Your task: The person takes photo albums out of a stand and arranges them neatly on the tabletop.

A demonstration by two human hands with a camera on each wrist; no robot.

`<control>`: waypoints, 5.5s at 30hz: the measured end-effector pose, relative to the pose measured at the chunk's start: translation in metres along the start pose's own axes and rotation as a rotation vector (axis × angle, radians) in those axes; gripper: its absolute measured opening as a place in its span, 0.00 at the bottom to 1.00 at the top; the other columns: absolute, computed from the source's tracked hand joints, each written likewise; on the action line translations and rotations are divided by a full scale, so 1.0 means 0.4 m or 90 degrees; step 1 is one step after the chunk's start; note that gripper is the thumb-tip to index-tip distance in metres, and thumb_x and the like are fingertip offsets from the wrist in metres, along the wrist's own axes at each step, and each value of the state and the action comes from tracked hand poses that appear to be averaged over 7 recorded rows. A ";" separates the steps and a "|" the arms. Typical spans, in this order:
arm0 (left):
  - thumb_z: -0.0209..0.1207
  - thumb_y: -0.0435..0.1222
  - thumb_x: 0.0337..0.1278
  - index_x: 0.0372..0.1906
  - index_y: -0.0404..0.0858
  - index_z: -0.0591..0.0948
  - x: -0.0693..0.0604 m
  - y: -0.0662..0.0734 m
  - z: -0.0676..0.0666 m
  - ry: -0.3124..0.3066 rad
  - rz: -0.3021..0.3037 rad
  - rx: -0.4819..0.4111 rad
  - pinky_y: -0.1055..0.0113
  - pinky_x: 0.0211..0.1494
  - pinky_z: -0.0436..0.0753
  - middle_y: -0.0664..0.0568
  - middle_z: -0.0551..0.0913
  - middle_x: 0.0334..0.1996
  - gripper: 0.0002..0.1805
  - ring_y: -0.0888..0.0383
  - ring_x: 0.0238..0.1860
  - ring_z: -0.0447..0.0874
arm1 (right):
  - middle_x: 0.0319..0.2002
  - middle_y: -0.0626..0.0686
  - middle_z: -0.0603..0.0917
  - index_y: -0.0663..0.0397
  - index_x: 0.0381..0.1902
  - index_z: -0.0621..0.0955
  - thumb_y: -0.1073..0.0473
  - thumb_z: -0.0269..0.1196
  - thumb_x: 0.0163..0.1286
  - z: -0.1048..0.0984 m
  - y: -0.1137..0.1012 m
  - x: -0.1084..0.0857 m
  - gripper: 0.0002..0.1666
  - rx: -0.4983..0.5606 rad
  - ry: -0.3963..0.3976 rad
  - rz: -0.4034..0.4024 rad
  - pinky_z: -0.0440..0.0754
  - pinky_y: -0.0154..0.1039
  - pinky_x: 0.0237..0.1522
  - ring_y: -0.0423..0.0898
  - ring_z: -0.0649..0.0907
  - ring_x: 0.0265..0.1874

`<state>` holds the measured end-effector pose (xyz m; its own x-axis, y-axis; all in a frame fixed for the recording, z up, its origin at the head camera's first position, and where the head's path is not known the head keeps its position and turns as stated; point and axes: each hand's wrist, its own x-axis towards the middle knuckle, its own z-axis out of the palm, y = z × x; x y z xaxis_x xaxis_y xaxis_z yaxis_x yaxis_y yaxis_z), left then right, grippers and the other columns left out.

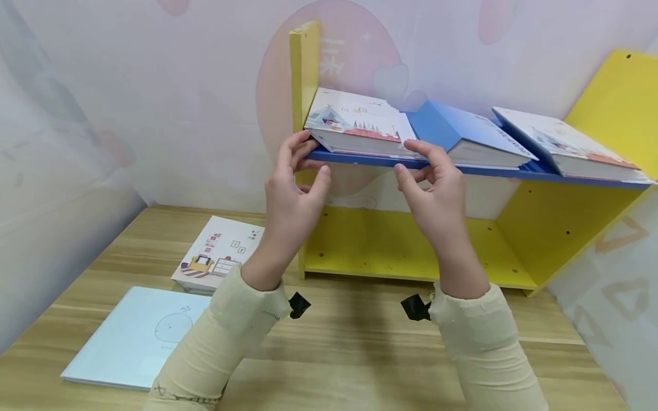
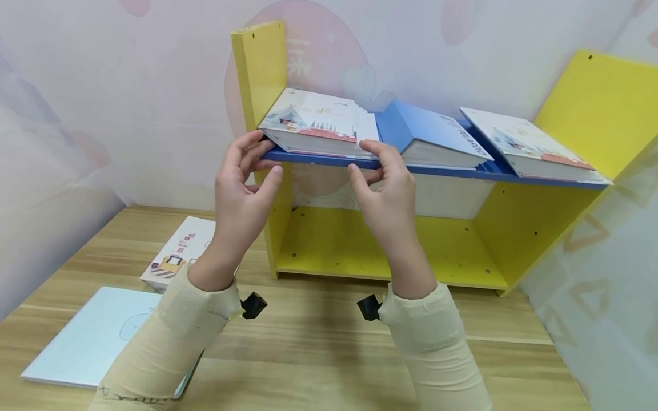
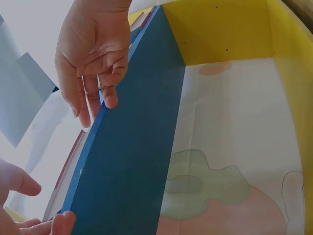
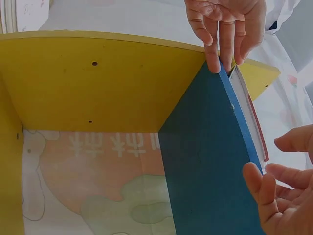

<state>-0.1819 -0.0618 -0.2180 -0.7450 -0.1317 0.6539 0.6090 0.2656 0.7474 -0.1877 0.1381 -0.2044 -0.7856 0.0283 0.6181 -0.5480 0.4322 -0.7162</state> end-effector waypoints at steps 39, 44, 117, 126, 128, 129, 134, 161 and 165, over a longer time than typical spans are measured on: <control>0.60 0.42 0.68 0.39 0.34 0.75 0.050 0.001 -0.008 0.077 -0.059 -0.123 0.64 0.30 0.87 0.34 0.86 0.27 0.14 0.56 0.20 0.87 | 0.44 0.53 0.81 0.57 0.59 0.81 0.57 0.64 0.71 -0.034 -0.020 -0.043 0.21 -0.050 0.045 0.022 0.79 0.18 0.40 0.38 0.80 0.40; 0.60 0.40 0.68 0.33 0.34 0.74 0.055 0.002 -0.011 0.081 -0.045 -0.124 0.63 0.28 0.86 0.33 0.86 0.26 0.13 0.60 0.18 0.87 | 0.39 0.41 0.79 0.61 0.55 0.84 0.61 0.64 0.70 -0.027 -0.013 -0.048 0.18 0.021 0.040 0.017 0.81 0.20 0.40 0.38 0.80 0.41; 0.49 0.33 0.74 0.50 0.40 0.61 -0.005 0.022 -0.070 -0.089 -0.167 -0.248 0.52 0.57 0.83 0.33 0.80 0.57 0.09 0.54 0.51 0.85 | 0.39 0.49 0.91 0.66 0.42 0.86 0.76 0.68 0.59 0.034 0.008 -0.085 0.12 0.393 0.157 -0.013 0.86 0.30 0.42 0.41 0.89 0.39; 0.51 0.30 0.72 0.46 0.40 0.61 -0.019 0.023 -0.074 -0.119 -0.169 -0.251 0.57 0.53 0.85 0.28 0.81 0.54 0.10 0.60 0.42 0.86 | 0.42 0.51 0.90 0.66 0.45 0.84 0.79 0.66 0.60 0.024 0.013 -0.094 0.15 0.421 0.163 -0.008 0.86 0.32 0.44 0.43 0.89 0.42; 0.51 0.29 0.72 0.46 0.41 0.60 -0.023 0.022 -0.073 -0.126 -0.170 -0.261 0.56 0.54 0.85 0.29 0.80 0.54 0.11 0.61 0.42 0.86 | 0.43 0.52 0.90 0.66 0.46 0.84 0.78 0.65 0.60 0.022 0.012 -0.096 0.16 0.423 0.162 0.002 0.86 0.32 0.46 0.44 0.89 0.43; 0.51 0.29 0.72 0.46 0.41 0.59 -0.026 0.021 -0.073 -0.129 -0.169 -0.265 0.55 0.55 0.84 0.29 0.80 0.55 0.12 0.61 0.42 0.86 | 0.43 0.52 0.90 0.66 0.47 0.83 0.78 0.65 0.61 0.020 0.012 -0.096 0.16 0.424 0.161 0.007 0.86 0.32 0.46 0.44 0.89 0.42; 0.51 0.28 0.71 0.47 0.41 0.59 -0.036 0.022 -0.076 -0.144 -0.154 -0.268 0.55 0.56 0.84 0.30 0.79 0.56 0.13 0.59 0.44 0.85 | 0.42 0.53 0.90 0.65 0.49 0.82 0.78 0.65 0.62 0.013 0.009 -0.102 0.17 0.437 0.157 0.024 0.86 0.33 0.46 0.44 0.88 0.38; 0.54 0.26 0.67 0.59 0.38 0.56 -0.081 0.023 -0.102 -0.180 -0.167 -0.253 0.65 0.52 0.85 0.28 0.79 0.55 0.24 0.60 0.43 0.88 | 0.47 0.59 0.89 0.69 0.63 0.74 0.81 0.60 0.63 -0.017 -0.010 -0.155 0.29 0.532 0.118 0.097 0.86 0.33 0.41 0.44 0.89 0.38; 0.53 0.24 0.67 0.57 0.38 0.56 -0.079 0.028 -0.107 -0.197 -0.180 -0.261 0.66 0.53 0.85 0.29 0.78 0.58 0.22 0.60 0.46 0.87 | 0.48 0.61 0.88 0.70 0.63 0.74 0.82 0.59 0.63 -0.025 -0.017 -0.158 0.29 0.549 0.110 0.085 0.86 0.33 0.41 0.45 0.89 0.38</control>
<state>-0.1399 -0.0956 -0.2254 -0.9010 0.1584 0.4039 0.3846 -0.1390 0.9126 -0.1313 0.1425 -0.2352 -0.8424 0.1954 0.5021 -0.5352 -0.4112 -0.7379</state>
